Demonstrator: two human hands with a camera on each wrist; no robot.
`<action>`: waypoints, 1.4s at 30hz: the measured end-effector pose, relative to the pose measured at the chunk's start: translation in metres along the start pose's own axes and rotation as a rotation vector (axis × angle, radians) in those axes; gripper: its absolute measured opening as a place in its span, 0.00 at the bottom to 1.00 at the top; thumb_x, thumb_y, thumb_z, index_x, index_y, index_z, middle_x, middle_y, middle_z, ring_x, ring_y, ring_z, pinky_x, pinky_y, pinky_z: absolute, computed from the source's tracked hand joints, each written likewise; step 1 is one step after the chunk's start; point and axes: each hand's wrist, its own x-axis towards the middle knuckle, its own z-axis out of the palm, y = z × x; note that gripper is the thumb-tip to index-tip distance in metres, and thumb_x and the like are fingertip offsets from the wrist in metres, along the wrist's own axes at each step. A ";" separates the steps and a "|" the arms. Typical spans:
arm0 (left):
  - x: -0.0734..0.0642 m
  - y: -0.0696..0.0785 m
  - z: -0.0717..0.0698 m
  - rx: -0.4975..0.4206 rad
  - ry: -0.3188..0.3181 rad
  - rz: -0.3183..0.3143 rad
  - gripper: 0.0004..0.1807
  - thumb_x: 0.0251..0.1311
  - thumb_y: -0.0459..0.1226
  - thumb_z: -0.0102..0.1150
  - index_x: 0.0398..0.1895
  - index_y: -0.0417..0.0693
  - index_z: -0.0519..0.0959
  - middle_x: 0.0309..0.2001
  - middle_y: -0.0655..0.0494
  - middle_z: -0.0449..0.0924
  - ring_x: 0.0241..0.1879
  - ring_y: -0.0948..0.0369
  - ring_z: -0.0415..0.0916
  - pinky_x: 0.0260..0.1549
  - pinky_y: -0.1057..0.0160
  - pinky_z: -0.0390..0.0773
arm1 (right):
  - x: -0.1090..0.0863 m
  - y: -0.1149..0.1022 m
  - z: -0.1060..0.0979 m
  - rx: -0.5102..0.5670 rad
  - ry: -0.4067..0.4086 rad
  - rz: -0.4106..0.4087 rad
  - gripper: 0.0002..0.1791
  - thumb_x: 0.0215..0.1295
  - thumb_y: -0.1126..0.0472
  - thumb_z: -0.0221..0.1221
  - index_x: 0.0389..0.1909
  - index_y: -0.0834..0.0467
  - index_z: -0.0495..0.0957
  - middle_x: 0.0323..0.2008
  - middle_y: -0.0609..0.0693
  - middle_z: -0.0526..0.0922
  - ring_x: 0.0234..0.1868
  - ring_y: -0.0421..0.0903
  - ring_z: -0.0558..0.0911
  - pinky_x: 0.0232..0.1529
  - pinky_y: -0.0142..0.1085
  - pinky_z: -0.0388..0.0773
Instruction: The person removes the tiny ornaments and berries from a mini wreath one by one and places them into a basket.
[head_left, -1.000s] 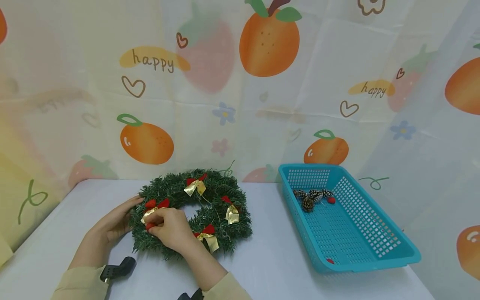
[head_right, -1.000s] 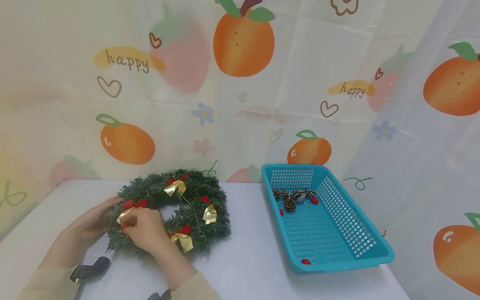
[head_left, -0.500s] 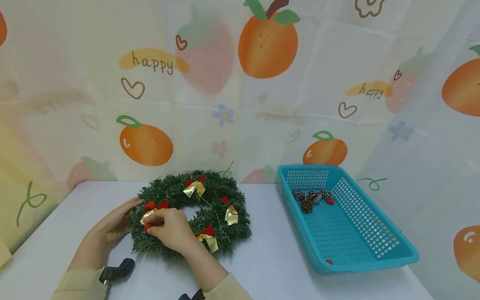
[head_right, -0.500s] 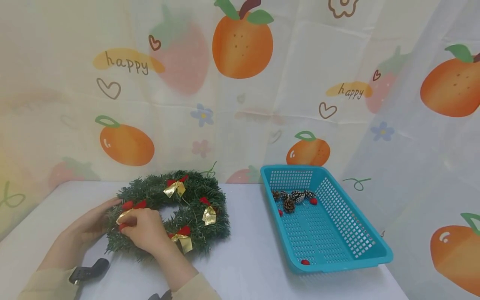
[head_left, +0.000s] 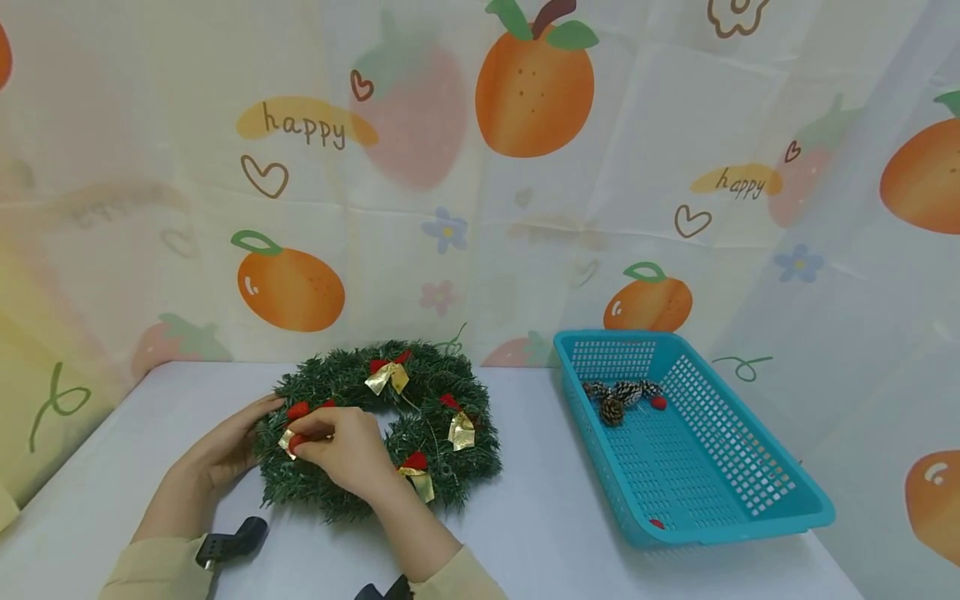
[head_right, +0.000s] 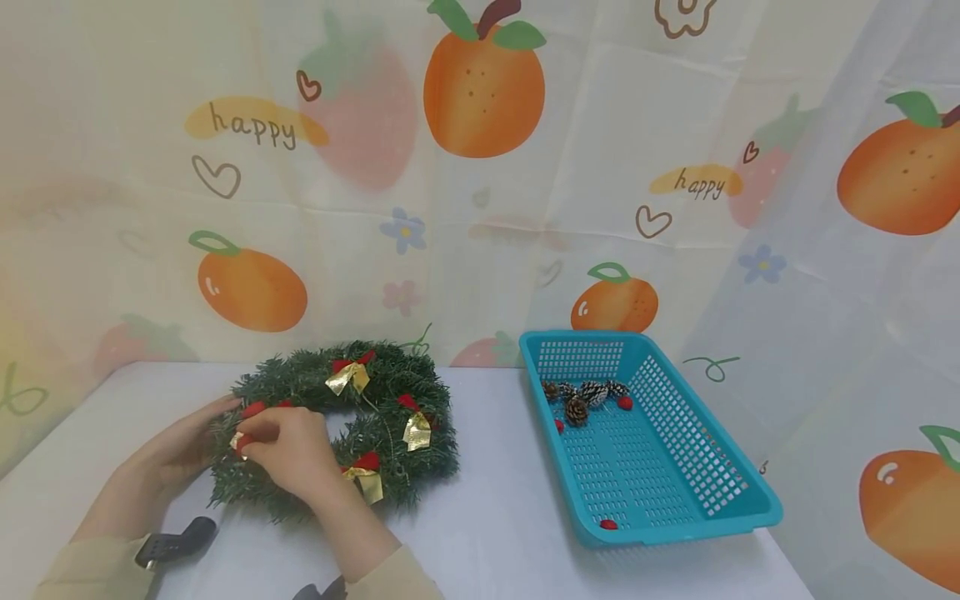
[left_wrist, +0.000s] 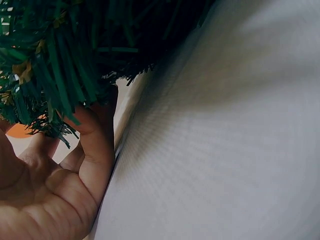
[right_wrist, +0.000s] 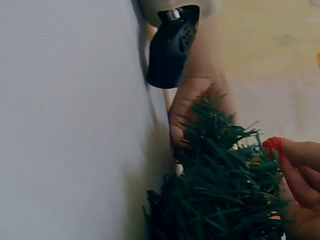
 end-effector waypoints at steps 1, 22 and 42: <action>0.000 0.000 0.000 0.001 -0.001 0.000 0.47 0.73 0.60 0.35 0.77 0.54 0.20 0.74 0.48 0.03 0.76 0.38 0.13 0.74 0.36 0.44 | 0.000 -0.001 -0.002 0.006 0.004 -0.001 0.12 0.61 0.61 0.68 0.45 0.48 0.88 0.39 0.41 0.90 0.37 0.26 0.83 0.32 0.18 0.75; 0.002 -0.002 0.000 -0.026 0.006 0.030 0.48 0.74 0.57 0.38 0.77 0.49 0.20 0.79 0.38 0.18 0.54 0.69 0.76 0.50 0.66 0.83 | -0.003 0.000 -0.044 0.186 0.117 0.032 0.13 0.61 0.61 0.67 0.46 0.51 0.87 0.43 0.48 0.90 0.39 0.35 0.87 0.37 0.23 0.80; 0.000 -0.004 -0.001 0.005 0.012 0.009 0.47 0.73 0.59 0.38 0.78 0.53 0.24 0.76 0.47 0.06 0.77 0.38 0.14 0.47 0.67 0.79 | -0.006 0.011 -0.086 0.290 0.259 0.073 0.14 0.60 0.62 0.68 0.47 0.49 0.87 0.46 0.50 0.88 0.44 0.43 0.87 0.42 0.29 0.83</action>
